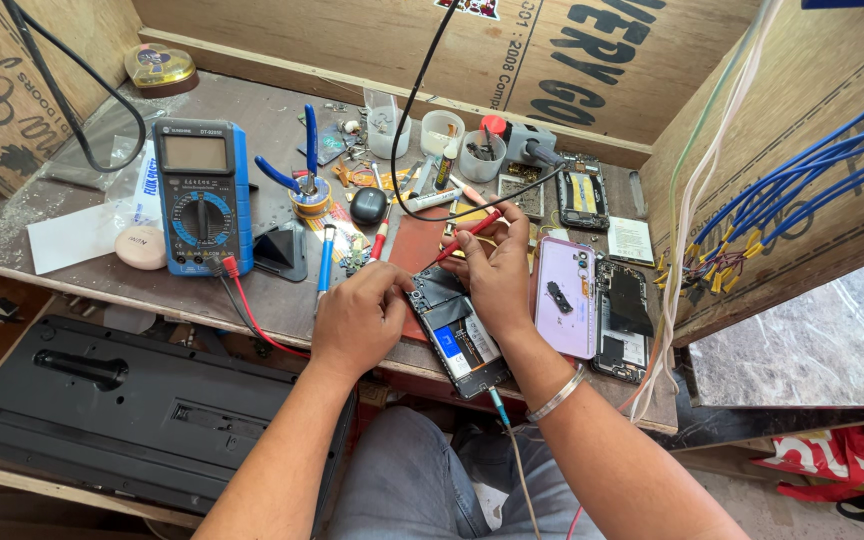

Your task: The person uses a multimeter to test points on a disassembled mobile phone motherboard. They hold the phone steady with one hand and probe various contacts with the multimeter leads in the other, occasionally repositioning the device on the workbench.

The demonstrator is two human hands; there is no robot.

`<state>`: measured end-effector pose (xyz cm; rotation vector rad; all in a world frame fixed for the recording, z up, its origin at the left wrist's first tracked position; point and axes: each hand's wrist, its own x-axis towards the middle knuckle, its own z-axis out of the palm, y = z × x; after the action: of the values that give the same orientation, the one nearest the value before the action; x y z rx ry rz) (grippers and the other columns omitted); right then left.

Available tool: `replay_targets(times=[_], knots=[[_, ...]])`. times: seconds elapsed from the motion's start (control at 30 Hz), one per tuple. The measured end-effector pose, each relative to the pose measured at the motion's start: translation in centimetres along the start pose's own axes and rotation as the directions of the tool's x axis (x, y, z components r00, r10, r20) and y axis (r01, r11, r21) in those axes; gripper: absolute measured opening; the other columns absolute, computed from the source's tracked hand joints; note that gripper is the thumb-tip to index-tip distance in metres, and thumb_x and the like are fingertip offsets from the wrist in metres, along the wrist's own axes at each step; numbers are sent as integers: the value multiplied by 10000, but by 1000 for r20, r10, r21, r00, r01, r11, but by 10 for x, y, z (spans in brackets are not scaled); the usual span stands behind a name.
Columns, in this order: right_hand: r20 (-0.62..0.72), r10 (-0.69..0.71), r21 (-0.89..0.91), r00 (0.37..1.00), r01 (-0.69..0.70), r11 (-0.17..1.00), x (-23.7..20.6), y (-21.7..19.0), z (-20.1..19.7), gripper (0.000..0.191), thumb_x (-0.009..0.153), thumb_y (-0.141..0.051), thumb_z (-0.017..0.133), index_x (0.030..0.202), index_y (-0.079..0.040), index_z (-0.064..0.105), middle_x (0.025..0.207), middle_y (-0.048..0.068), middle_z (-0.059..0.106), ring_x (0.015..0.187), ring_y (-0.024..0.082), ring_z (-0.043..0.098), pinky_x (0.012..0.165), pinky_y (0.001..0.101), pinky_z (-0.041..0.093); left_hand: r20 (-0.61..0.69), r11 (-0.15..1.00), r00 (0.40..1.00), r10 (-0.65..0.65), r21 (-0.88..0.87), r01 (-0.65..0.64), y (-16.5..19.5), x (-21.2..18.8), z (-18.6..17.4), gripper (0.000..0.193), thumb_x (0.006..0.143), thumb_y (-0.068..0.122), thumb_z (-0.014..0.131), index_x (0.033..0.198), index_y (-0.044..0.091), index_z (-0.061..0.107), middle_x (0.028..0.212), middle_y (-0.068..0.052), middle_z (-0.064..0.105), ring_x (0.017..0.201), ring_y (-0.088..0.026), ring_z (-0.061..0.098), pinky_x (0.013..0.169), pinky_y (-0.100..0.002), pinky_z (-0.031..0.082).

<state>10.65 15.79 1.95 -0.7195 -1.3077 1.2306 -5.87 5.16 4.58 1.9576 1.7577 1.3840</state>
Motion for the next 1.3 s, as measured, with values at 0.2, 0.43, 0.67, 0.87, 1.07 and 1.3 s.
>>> replay_targets(times=[0.2,0.43,0.67,0.87,1.07,1.3], knots=[[3,-6,-2,1000,6,1000,1,2,-3,505,1026,-15,548,1452,-95,289,1234,133,588,1065,212,713,772,341,687,1,1000,1000,-2,-1,2,0,0,1,137,814,40,619,889,123,698,873,-34,735,700,-242,728,626,-398,559],[-9,-3,-10,1000,3,1000,2,5,-4,503,1026,-30,567,1449,-87,300,1228,135,594,1046,216,720,758,331,682,2,1000,1000,-5,0,5,0,1,1,142,811,35,616,889,121,697,870,-34,736,700,-243,728,624,-401,559],[-16,-15,-15,1000,15,1000,1,3,-3,501,1027,-30,567,1449,-83,303,1228,133,598,1037,203,712,754,328,681,4,1000,1000,-11,2,11,1,1,2,146,812,36,615,890,123,703,859,-33,735,691,-237,728,621,-397,557],[-6,-16,-41,1000,16,999,0,0,-2,479,1033,-23,556,1437,-83,305,1237,131,598,1050,198,720,769,321,682,21,999,999,-37,7,37,2,1,1,140,814,41,621,889,125,704,845,-25,734,671,-220,726,616,-388,559],[17,-44,-70,999,45,997,-1,-2,0,491,1031,-8,546,1447,-91,299,1242,118,615,1060,191,721,780,319,687,19,999,999,-34,2,34,2,1,1,142,810,39,621,889,123,703,846,-29,732,677,-226,727,617,-388,559],[104,-141,-194,984,160,968,-8,-11,5,518,1044,31,551,1503,-135,378,1171,99,616,1041,165,711,828,300,667,12,1000,1000,-29,-4,29,3,1,1,144,811,37,616,892,119,703,881,-32,739,700,-229,734,631,-386,566]])
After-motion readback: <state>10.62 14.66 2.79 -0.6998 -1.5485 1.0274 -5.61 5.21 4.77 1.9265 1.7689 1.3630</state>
